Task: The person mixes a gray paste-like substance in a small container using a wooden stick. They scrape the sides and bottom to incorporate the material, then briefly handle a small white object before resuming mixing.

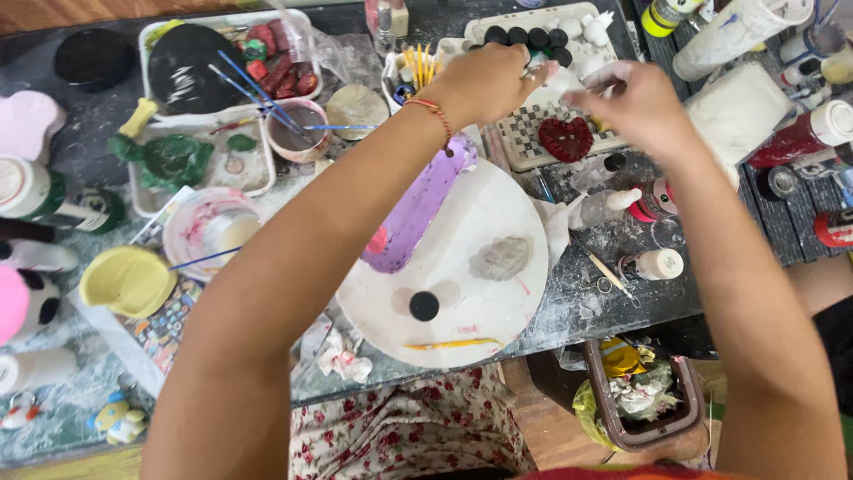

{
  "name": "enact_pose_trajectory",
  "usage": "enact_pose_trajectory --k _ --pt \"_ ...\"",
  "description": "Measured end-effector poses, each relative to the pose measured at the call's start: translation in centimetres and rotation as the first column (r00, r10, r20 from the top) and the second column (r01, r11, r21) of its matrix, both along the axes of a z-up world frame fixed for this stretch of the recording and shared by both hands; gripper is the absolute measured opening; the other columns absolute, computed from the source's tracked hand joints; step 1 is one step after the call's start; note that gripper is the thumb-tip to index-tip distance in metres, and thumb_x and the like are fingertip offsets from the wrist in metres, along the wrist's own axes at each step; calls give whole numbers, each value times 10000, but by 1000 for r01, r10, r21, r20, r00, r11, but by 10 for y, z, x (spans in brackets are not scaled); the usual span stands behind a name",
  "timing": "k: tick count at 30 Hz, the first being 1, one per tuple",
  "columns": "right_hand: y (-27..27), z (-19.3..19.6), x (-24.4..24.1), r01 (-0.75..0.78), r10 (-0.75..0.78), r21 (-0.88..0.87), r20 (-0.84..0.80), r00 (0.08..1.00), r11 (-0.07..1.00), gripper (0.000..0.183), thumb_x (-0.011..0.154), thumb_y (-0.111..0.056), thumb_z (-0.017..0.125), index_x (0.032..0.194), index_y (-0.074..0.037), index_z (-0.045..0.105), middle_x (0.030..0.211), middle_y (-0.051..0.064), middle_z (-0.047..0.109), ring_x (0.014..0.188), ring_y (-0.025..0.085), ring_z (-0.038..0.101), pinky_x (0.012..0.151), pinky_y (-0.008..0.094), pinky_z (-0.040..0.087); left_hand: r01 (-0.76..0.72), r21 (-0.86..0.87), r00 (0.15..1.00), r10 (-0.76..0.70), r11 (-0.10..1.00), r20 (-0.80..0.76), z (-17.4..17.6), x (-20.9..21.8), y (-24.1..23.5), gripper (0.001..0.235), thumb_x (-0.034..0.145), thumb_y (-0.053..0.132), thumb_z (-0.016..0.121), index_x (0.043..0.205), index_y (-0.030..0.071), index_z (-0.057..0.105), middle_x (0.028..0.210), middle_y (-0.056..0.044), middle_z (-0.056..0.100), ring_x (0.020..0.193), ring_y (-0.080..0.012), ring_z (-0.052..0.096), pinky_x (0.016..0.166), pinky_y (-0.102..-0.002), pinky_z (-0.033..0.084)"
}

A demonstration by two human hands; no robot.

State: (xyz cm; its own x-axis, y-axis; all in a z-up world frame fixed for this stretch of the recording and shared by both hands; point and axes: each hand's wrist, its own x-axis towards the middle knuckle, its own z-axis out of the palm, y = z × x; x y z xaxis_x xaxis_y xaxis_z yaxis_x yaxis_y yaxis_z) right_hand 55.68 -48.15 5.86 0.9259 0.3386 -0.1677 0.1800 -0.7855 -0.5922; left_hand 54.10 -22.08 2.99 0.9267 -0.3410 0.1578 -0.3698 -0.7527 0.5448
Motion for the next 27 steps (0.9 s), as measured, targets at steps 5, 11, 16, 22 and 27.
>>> enact_pose_trajectory --k 5,11,16,22,27 --pt "55 84 -132 -209 170 64 379 910 976 359 923 -161 861 1180 -47 638 888 -13 662 761 99 629 680 261 497 82 -433 969 -173 898 -176 57 -63 29 336 936 384 682 1057 85 778 839 -153 766 722 -240 739 678 -392 592" --pt "108 118 -254 -78 4 429 169 986 900 440 856 -78 816 1244 -59 610 863 -32 599 730 53 541 620 223 421 152 -566 988 -137 810 69 121 -222 86 160 1007 172 761 1132 76 794 969 -56 794 810 -115 725 713 -286 580" --pt "176 108 -318 -189 192 526 50 980 829 153 1043 -137 657 1164 -52 617 845 -23 669 714 41 531 641 222 453 -411 -674 878 68 614 -474 153 -355 131 243 986 154 710 1212 70 683 1092 10 689 819 -60 764 685 -257 650" --pt "268 89 -372 -257 365 520 -116 924 815 173 1035 -197 620 1096 -36 633 728 8 669 590 52 566 539 257 458 -666 -520 745 449 534 -493 141 -464 186 282 925 132 769 1193 53 736 886 -26 747 715 -70 598 635 -270 531" --pt "310 67 -400 -372 405 390 -3 914 842 174 1023 -182 657 1125 -41 652 726 84 672 577 140 599 556 307 472 -756 -495 643 630 428 -436 106 -502 203 252 892 148 786 1118 37 763 859 -54 765 694 -78 618 631 -271 542"
